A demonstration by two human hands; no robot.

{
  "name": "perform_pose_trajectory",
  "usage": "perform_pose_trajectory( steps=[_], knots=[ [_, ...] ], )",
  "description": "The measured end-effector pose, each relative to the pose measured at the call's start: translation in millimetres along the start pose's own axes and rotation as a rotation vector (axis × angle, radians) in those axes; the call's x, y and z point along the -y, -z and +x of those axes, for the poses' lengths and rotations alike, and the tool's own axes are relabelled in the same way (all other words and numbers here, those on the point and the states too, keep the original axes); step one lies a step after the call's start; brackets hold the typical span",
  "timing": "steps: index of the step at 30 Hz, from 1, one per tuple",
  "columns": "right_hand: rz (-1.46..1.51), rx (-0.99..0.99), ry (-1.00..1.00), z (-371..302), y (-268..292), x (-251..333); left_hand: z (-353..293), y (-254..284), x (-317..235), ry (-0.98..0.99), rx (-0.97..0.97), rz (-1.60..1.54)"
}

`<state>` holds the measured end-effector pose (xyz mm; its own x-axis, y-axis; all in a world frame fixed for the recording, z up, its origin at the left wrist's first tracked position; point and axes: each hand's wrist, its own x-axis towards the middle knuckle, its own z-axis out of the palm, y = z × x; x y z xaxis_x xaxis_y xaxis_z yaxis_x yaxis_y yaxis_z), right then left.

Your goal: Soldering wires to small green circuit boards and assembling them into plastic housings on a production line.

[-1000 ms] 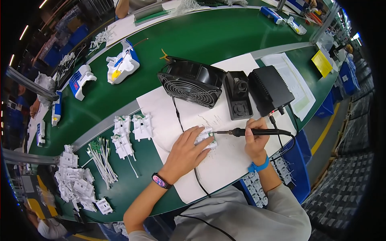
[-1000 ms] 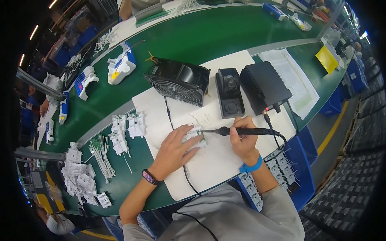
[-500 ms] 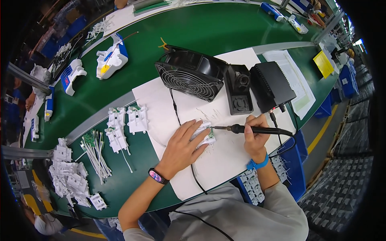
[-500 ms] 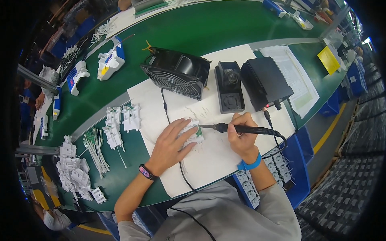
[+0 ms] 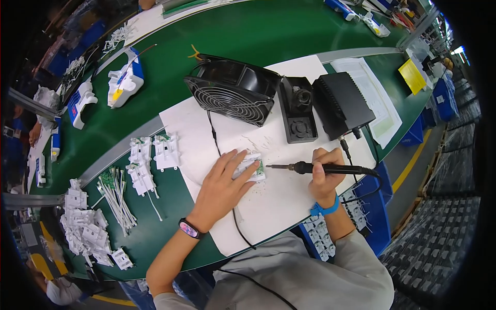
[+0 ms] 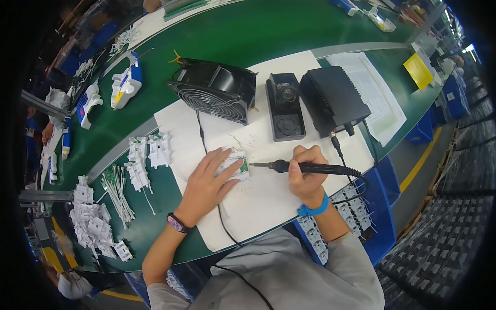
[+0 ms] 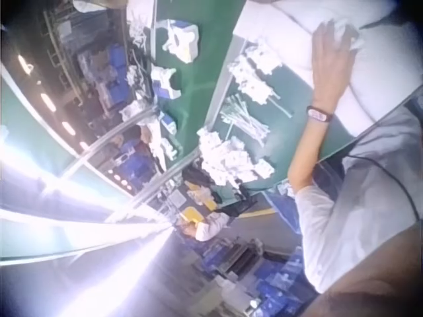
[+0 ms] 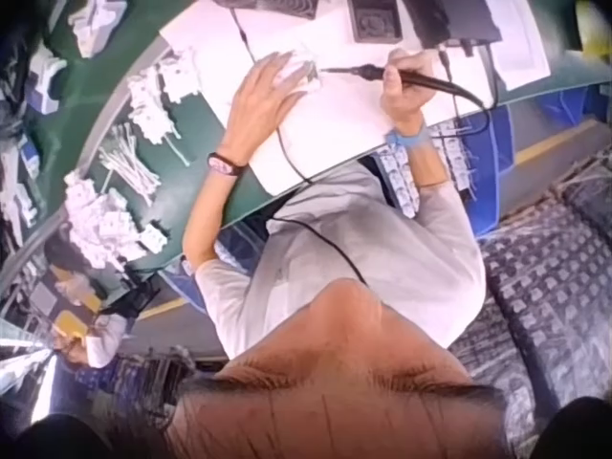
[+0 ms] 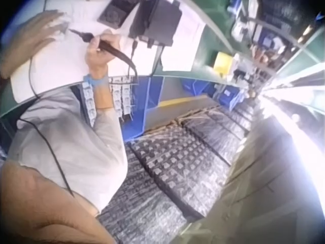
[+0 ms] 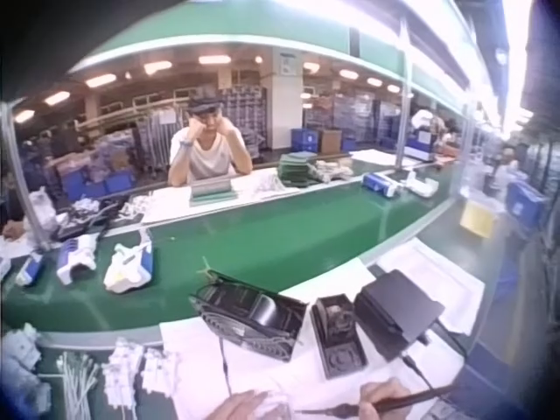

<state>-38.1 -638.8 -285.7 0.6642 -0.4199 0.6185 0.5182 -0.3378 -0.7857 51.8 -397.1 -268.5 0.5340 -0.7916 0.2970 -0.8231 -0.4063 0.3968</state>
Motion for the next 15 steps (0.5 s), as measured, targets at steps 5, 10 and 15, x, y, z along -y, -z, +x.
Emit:
perform_pose_trajectory(
  steps=[5, 10, 15],
  knots=[
    [0.04, 0.092, -0.01, 3.4, 1.8, 4.5, 2.4, 0.4, -0.2, 0.001, 0.002, -0.032],
    [0.033, 0.14, -0.017, 5.8, 1.2, 5.3, 4.6, 0.6, -1.8, 0.011, -0.007, -0.06],
    [0.033, 0.162, -0.038, 5.8, 2.0, 3.1, 4.9, -0.7, -2.7, 0.02, -0.008, -0.069]
  ],
)
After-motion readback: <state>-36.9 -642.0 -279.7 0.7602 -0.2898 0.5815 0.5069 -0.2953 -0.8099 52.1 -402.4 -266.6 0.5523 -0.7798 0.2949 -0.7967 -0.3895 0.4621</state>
